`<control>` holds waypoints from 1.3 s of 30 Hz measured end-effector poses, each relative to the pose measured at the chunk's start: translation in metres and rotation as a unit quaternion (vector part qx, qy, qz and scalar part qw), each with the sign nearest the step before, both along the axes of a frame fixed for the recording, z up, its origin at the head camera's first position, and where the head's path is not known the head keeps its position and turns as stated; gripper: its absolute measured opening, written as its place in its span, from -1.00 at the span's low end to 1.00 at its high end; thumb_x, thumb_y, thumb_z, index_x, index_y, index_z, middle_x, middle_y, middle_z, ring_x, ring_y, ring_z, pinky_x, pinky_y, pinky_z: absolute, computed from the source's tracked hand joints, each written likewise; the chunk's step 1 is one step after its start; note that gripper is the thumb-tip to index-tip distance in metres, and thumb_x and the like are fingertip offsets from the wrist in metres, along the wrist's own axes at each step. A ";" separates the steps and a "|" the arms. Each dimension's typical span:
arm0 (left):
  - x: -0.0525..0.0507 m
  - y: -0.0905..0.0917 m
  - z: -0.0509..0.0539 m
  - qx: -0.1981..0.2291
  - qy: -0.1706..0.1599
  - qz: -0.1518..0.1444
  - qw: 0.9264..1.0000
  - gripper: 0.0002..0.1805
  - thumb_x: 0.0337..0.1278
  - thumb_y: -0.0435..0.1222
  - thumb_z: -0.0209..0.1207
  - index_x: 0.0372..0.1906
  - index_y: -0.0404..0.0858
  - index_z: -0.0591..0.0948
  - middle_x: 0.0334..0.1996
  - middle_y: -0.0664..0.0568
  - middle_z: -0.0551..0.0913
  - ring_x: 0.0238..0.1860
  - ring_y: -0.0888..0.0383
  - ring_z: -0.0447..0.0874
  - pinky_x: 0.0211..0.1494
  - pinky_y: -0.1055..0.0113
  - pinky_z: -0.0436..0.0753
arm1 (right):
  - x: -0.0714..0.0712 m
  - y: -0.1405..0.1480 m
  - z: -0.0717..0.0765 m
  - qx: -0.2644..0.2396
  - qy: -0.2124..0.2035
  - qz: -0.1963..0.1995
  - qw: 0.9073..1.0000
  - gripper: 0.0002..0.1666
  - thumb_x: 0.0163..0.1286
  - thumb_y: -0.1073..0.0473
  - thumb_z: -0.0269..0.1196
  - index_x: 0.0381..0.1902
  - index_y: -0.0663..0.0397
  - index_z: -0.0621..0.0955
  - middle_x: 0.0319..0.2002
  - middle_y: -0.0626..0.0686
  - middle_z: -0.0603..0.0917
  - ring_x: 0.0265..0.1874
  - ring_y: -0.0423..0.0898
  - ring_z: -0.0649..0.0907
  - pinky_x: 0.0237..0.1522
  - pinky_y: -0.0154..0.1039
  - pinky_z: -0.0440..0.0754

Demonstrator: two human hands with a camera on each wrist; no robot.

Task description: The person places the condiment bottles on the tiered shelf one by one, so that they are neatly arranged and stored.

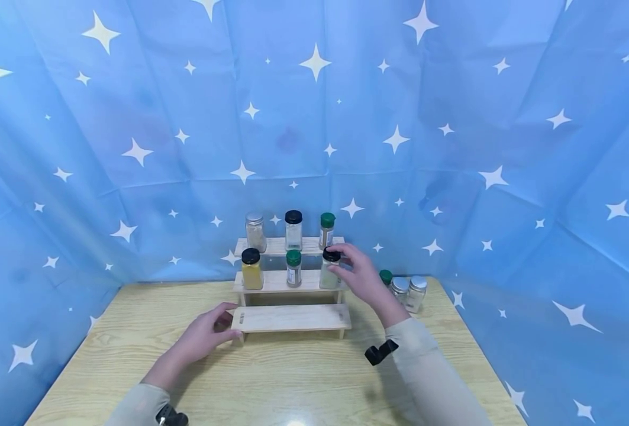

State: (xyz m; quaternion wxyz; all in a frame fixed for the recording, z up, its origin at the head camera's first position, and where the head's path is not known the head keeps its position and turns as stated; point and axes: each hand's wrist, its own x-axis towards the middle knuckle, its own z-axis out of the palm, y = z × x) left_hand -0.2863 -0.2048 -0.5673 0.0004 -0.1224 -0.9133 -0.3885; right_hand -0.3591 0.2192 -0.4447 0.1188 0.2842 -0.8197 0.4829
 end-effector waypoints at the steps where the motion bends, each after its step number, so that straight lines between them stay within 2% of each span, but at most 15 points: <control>1: 0.000 0.000 0.000 0.000 0.000 0.001 1.000 -0.21 0.27 0.14 0.55 0.50 -0.02 0.58 -0.02 0.15 0.75 -0.02 0.16 0.71 0.15 -0.01 0.72 | -0.002 0.000 0.000 -0.001 -0.002 0.002 1.000 -0.50 0.51 0.39 0.45 0.36 0.13 0.67 0.33 0.19 0.65 0.35 0.20 0.64 0.41 0.06 0.63; 5: 0.000 0.001 0.001 -0.002 0.000 0.000 1.000 -0.21 0.28 0.14 0.54 0.51 -0.03 0.57 -0.02 0.15 0.75 0.00 0.16 0.72 0.17 -0.01 0.72 | -0.006 -0.001 -0.001 -0.012 -0.014 0.014 1.000 -0.52 0.53 0.40 0.42 0.36 0.12 0.67 0.37 0.18 0.63 0.38 0.20 0.62 0.43 0.07 0.61; 13: 0.001 0.002 0.002 -0.003 0.001 0.002 1.000 -0.20 0.29 0.12 0.54 0.52 -0.05 0.57 -0.02 0.15 0.75 0.00 0.15 0.72 0.17 -0.02 0.72 | -0.005 -0.002 -0.004 -0.020 -0.038 0.016 0.999 -0.52 0.57 0.36 0.40 0.37 0.02 0.66 0.40 0.14 0.60 0.37 0.21 0.64 0.39 0.07 0.64; 18: 0.001 0.001 0.001 -0.004 0.000 0.001 1.000 -0.21 0.29 0.13 0.54 0.52 -0.04 0.57 -0.03 0.17 0.75 -0.01 0.16 0.71 0.14 0.01 0.71 | -0.002 -0.002 -0.005 -0.014 -0.049 0.010 0.999 -0.52 0.60 0.30 0.40 0.39 -0.09 0.65 0.41 0.12 0.59 0.35 0.23 0.68 0.26 -0.04 0.74; 20: 0.001 0.001 0.001 -0.004 -0.001 0.000 1.000 -0.20 0.28 0.13 0.54 0.52 -0.04 0.57 -0.03 0.17 0.75 -0.01 0.16 0.71 0.14 0.02 0.71 | -0.002 -0.002 -0.005 -0.014 -0.053 0.011 0.998 -0.51 0.61 0.30 0.39 0.41 -0.09 0.64 0.42 0.13 0.58 0.35 0.25 0.67 0.22 -0.01 0.77; 27: 0.001 0.000 0.000 -0.006 -0.003 0.000 1.000 -0.19 0.28 0.17 0.53 0.53 -0.02 0.56 -0.02 0.19 0.74 -0.01 0.18 0.71 0.14 0.04 0.71 | -0.002 -0.004 -0.005 -0.016 -0.049 0.000 0.999 -0.41 0.58 0.32 0.41 0.49 -0.05 0.59 0.38 0.12 0.65 0.43 0.19 0.61 0.46 0.18 0.57; 31: 0.001 0.000 0.000 -0.009 0.001 0.000 1.000 -0.19 0.27 0.18 0.53 0.53 -0.01 0.56 -0.02 0.19 0.75 -0.01 0.18 0.72 0.15 0.03 0.72 | -0.001 -0.004 -0.006 -0.014 -0.042 -0.006 0.999 -0.34 0.58 0.29 0.43 0.55 0.01 0.53 0.38 0.15 0.64 0.44 0.20 0.59 0.49 0.27 0.52; 35: 0.000 -0.001 -0.001 -0.011 0.006 -0.004 1.000 -0.20 0.29 0.16 0.52 0.52 -0.01 0.56 -0.01 0.18 0.76 -0.01 0.18 0.72 0.16 0.01 0.73 | 0.005 0.003 -0.007 -0.026 -0.043 -0.014 0.999 -0.25 0.57 0.23 0.45 0.61 0.09 0.45 0.47 0.17 0.57 0.49 0.24 0.53 0.51 0.28 0.48; 39: 0.000 -0.002 -0.001 -0.014 0.007 -0.006 1.000 -0.21 0.30 0.17 0.51 0.52 0.00 0.55 -0.01 0.19 0.75 -0.02 0.20 0.71 0.14 0.02 0.73 | 0.011 0.016 -0.011 -0.034 -0.035 -0.030 0.998 -0.27 0.56 0.25 0.46 0.59 0.12 0.46 0.50 0.21 0.54 0.48 0.30 0.53 0.50 0.27 0.49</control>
